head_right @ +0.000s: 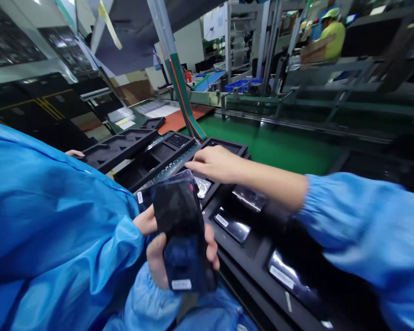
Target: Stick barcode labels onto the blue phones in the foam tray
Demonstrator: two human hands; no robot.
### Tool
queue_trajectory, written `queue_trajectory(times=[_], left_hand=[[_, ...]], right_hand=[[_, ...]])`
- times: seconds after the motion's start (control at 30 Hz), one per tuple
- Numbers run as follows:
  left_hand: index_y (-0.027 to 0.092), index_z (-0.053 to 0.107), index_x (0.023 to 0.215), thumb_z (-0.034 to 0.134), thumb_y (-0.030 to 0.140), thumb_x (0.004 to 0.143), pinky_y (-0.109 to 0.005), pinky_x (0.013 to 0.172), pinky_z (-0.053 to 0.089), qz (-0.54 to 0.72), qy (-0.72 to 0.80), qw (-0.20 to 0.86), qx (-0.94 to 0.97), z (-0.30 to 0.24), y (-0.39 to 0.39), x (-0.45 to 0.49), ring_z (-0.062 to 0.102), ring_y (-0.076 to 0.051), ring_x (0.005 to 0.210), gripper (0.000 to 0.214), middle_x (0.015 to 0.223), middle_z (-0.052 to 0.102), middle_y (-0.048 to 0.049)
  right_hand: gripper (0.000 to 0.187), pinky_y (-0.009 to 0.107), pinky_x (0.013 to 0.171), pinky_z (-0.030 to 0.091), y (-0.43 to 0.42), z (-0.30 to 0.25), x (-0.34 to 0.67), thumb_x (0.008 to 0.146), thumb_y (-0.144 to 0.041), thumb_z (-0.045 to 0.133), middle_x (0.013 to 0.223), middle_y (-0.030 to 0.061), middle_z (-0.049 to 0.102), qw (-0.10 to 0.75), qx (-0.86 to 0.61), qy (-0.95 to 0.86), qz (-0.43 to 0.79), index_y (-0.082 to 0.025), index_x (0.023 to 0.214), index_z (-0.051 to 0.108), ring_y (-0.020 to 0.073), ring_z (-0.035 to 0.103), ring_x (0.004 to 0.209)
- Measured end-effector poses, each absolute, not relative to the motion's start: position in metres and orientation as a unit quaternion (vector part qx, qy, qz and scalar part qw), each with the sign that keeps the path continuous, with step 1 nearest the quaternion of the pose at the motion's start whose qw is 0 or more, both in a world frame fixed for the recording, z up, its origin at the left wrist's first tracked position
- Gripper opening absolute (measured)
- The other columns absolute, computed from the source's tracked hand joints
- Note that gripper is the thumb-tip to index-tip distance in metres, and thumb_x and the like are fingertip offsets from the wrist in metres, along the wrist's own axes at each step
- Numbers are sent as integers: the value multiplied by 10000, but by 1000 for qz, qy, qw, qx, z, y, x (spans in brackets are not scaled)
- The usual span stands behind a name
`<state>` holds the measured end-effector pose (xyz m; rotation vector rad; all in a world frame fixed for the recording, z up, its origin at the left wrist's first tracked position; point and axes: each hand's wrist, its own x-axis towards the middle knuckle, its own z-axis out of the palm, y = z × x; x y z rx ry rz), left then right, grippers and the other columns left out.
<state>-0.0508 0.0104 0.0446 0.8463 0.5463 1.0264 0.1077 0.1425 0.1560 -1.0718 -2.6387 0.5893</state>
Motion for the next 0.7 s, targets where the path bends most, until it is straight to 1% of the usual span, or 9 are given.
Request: queue_trajectory(times=[0.03,0.07,0.13,0.2,0.3,0.37,0.43,0.57,0.7], left_hand=[[72,608,1120,396,744,733,-410,803,511,481,212,769,363,48,6,-34,641,-271,882,804,954,655,-129],[74,602,1136,419,751,725,-390,811,506,486,170,794,323,52,5,-20,641,-254,862,813,967,653,-133],[74,589,1167,379,723,788,-369,849,490,484,93,833,253,59,8,4,630,-237,899,780,1020,649,-138],[73,599,1159,327,687,842,-401,914,457,458,49,859,222,65,14,22,611,-255,979,743,1057,648,-144],[94,607,1147,343,688,840,-488,972,401,407,28,890,202,70,18,50,579,-308,1058,718,1074,649,-148],[103,587,1178,389,681,828,-516,979,389,372,38,907,193,73,14,70,566,-330,1082,704,1105,639,-151],[102,569,1204,421,663,827,-502,982,396,336,55,921,188,76,7,90,562,-331,1095,692,1126,632,-153],[103,573,1203,440,621,845,-444,981,422,295,89,935,176,81,-6,126,573,-311,1094,644,1122,640,-143],[127,559,1230,437,574,873,-425,987,427,301,147,917,215,83,-19,152,555,-298,1126,585,1176,617,-134]], right_hand=[[390,242,680,388,130,164,123,933,-449,435,812,41,621,157,-377,-885,225,-137,866,659,164,562,769],[416,238,655,394,115,169,139,922,-486,441,778,37,612,188,-388,-865,257,-137,843,653,163,559,745],[447,233,640,423,84,170,169,901,-542,458,785,43,613,211,-403,-821,345,-139,857,645,167,570,745],[436,227,631,459,54,161,196,890,-554,484,837,50,619,211,-429,-760,441,-150,960,633,168,589,762],[462,213,581,495,16,144,227,872,-528,542,920,56,604,241,-476,-662,527,-182,1178,541,155,597,758],[511,202,549,503,-2,136,243,859,-498,576,919,54,584,281,-490,-615,551,-179,1248,479,133,586,717],[514,185,514,493,-16,132,256,854,-462,593,897,48,568,320,-490,-582,565,-160,1248,462,103,560,647],[457,170,492,485,-41,126,278,840,-412,618,932,42,544,385,-494,-533,569,-160,1184,457,97,553,659],[417,159,476,482,-62,113,298,826,-405,638,852,17,551,423,-491,-470,599,-166,1106,442,105,567,655]])
